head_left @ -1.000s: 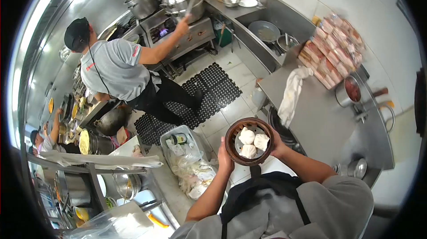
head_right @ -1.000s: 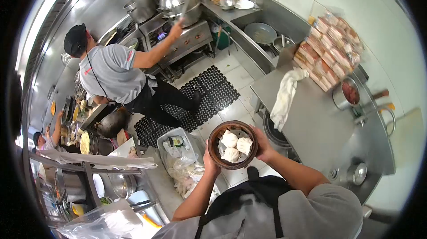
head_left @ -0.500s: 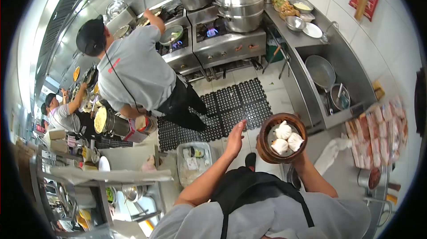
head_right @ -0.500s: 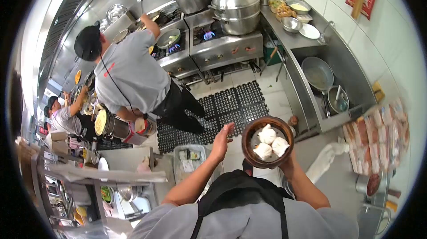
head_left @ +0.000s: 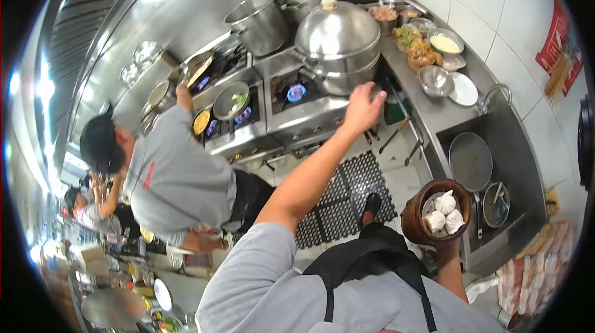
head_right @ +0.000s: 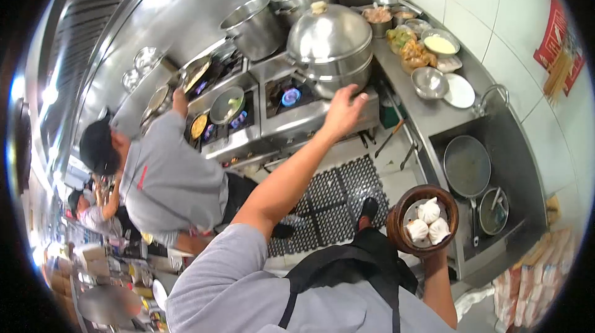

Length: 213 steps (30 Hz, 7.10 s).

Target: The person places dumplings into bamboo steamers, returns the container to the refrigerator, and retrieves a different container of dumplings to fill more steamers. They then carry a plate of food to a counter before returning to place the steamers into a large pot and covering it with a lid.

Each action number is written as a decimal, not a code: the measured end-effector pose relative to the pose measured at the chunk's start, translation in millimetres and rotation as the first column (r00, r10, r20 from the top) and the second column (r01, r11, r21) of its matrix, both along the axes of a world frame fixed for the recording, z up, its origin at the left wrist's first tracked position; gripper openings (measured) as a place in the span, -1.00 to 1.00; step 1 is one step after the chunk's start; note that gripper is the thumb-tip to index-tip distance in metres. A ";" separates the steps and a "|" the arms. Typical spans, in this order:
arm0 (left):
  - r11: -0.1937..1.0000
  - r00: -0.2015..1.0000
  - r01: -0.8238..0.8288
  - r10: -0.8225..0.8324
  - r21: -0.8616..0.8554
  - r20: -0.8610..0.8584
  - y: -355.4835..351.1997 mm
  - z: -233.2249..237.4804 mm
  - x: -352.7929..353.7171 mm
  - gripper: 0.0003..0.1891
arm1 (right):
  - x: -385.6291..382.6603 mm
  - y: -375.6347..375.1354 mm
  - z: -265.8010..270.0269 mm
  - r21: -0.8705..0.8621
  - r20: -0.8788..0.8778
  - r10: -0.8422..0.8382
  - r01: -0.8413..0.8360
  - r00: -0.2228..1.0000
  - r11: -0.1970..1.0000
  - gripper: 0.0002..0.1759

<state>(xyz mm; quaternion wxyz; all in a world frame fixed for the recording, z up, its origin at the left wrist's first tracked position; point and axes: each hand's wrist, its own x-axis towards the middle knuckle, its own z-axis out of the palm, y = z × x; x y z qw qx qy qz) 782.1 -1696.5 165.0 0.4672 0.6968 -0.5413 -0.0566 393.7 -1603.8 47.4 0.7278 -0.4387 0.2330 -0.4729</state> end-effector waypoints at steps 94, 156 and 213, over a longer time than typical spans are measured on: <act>0.975 0.401 0.101 0.142 0.198 -0.905 -267.2 86.1 236.8 -0.19 | 455.6 -522.0 228.3 0.257 -0.388 0.547 -0.483 0.742 0.837 -0.43; 0.769 0.833 0.485 -0.262 0.416 -0.487 -369.2 -155.0 -90.0 -0.68 | 30.7 -242.8 -67.4 -0.420 -0.861 -0.389 0.027 -0.328 0.907 -0.78; 0.778 0.852 0.522 -0.488 -0.349 0.187 -258.7 159.7 117.2 -0.23 | 387.5 -383.7 171.0 -0.398 0.035 0.026 -0.010 0.999 0.917 -0.30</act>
